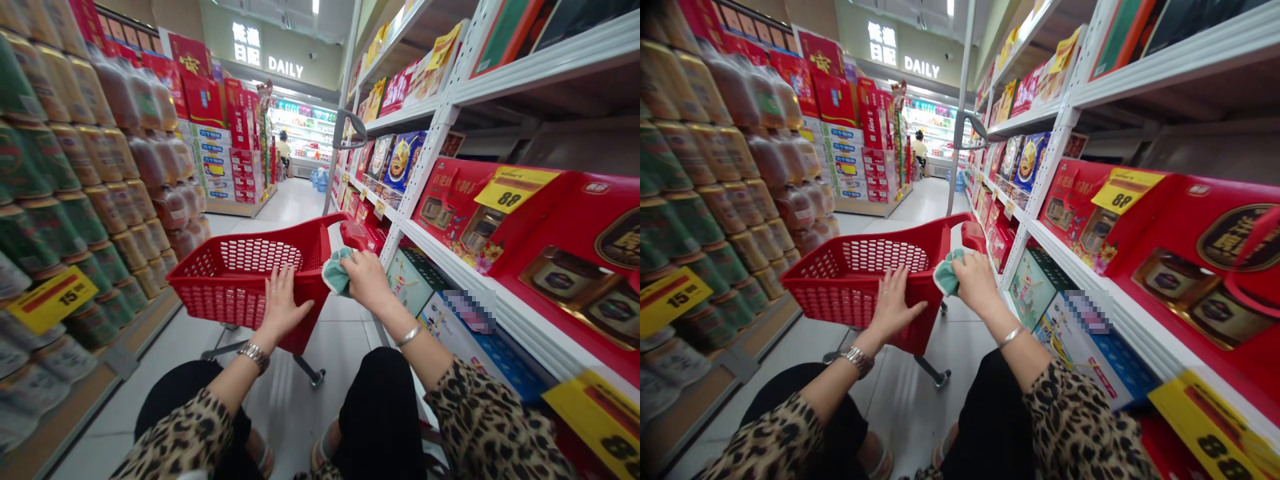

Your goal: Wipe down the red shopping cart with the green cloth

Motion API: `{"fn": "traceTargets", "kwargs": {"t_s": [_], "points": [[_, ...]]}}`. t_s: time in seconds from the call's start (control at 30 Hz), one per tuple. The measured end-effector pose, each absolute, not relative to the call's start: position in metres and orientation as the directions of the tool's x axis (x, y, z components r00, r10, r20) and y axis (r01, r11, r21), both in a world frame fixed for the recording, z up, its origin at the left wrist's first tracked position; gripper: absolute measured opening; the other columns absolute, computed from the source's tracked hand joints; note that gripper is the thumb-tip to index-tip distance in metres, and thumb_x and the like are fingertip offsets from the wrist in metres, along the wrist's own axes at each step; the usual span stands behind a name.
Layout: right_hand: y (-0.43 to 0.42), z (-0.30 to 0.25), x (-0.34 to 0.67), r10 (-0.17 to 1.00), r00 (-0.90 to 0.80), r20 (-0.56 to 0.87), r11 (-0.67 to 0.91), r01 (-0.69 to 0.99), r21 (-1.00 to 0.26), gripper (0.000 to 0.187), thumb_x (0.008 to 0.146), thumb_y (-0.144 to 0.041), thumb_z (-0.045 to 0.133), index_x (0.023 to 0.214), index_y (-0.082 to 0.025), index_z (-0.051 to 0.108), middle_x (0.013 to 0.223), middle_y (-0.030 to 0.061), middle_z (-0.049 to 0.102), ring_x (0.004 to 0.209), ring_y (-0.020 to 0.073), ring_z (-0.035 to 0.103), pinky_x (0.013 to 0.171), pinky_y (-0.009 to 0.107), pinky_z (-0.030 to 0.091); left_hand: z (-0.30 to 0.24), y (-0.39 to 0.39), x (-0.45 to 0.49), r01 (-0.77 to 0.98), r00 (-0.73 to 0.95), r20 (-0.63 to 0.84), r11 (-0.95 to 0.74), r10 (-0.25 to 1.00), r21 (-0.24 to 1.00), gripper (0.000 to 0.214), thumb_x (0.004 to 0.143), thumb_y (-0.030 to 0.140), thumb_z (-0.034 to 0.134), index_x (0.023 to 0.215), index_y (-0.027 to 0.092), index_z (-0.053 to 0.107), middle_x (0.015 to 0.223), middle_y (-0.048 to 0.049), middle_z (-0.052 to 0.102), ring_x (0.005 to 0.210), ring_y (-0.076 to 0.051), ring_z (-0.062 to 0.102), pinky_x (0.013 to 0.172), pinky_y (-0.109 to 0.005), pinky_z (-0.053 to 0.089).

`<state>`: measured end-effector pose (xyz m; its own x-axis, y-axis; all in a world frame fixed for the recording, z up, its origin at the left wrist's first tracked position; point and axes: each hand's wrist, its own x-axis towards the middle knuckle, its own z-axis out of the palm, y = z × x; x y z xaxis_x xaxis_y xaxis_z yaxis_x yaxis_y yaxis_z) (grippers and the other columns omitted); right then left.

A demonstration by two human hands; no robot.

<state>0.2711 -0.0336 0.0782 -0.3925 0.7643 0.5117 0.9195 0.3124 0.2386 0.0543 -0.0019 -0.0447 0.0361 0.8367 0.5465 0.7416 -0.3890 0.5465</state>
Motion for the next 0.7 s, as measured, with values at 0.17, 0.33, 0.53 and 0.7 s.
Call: {"fn": "traceTargets", "kwargs": {"t_s": [0.17,0.33,0.53,0.7], "points": [[-0.071,0.068,0.222,0.676,-0.390,0.625,0.335,0.918,0.211,0.020,0.087,-0.005,0.057,0.088,-0.020,0.070,0.091,0.0119,0.066,0.086,0.0263,0.050,0.078,0.038,0.038,-0.052,-0.019,0.069,0.750,-0.127,0.605,-0.324,0.786,0.577,0.116,0.067,0.051,0.082,0.156,0.010,0.020,0.167,-0.0318,0.014,0.159,-0.048,-0.005,0.127,-0.068,0.009],[-0.089,0.065,0.191,0.625,-0.376,0.684,0.384,0.911,0.151,0.016,0.092,-0.011,0.058,0.085,-0.020,0.069,0.087,0.0111,0.063,0.085,0.0261,0.048,0.078,0.039,0.038,-0.058,-0.025,0.035,0.751,-0.089,0.665,-0.388,0.742,0.534,0.105,0.068,0.040,0.083,0.150,0.016,0.022,0.167,-0.0310,0.011,0.159,-0.048,-0.006,0.125,-0.072,0.013],[-0.098,0.068,0.169,0.602,-0.486,0.634,0.515,0.843,0.157,0.022,0.101,-0.017,0.054,0.097,-0.023,0.075,0.102,0.0106,0.069,0.091,0.0245,0.054,0.082,0.039,0.041,-0.052,-0.012,-0.016,0.699,-0.021,0.585,-0.407,0.811,0.588,0.086,0.070,0.038,0.080,0.139,0.020,0.031,0.169,-0.0298,0.013,0.160,-0.046,0.001,0.124,-0.071,0.018],[-0.096,0.067,0.185,0.492,-0.577,0.652,0.646,0.744,0.171,0.034,0.100,-0.014,0.054,0.126,-0.030,0.071,0.131,0.0059,0.070,0.113,0.0220,0.061,0.106,0.044,0.037,-0.041,-0.004,-0.051,0.672,0.028,0.511,-0.394,0.859,0.627,0.093,0.059,0.039,0.084,0.136,0.021,0.036,0.165,-0.0276,0.026,0.159,-0.043,0.018,0.126,-0.062,0.023]]}}
